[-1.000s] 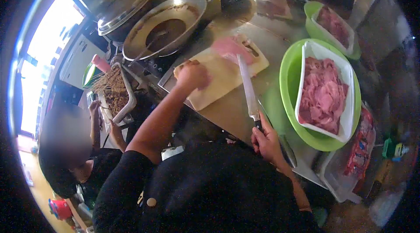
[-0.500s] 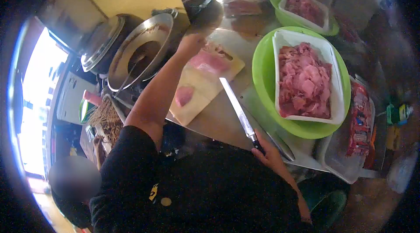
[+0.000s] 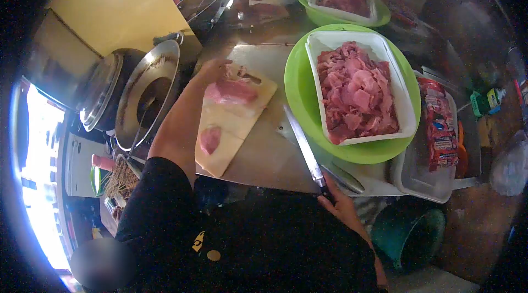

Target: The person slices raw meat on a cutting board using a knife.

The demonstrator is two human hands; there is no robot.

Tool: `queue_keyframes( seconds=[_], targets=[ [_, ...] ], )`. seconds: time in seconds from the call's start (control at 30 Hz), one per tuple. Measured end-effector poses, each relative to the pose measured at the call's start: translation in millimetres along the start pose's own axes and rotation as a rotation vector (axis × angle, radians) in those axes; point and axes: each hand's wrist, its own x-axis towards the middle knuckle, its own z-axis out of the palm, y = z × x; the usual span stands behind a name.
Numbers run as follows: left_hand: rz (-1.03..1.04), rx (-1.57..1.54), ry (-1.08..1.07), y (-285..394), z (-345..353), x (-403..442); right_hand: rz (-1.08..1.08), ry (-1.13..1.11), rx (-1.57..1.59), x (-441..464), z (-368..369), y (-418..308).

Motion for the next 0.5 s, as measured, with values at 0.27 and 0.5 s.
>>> queue_keyframes(
  seconds=[0.27,0.5],
  targets=[
    [-0.116,0.182,0.004,-14,6,5,0.025,-0.003,0.122,4,8,2],
    [-0.142,0.225,0.191,12,-4,-10,-0.017,0.031,0.172,11,16,-2]
  ],
)
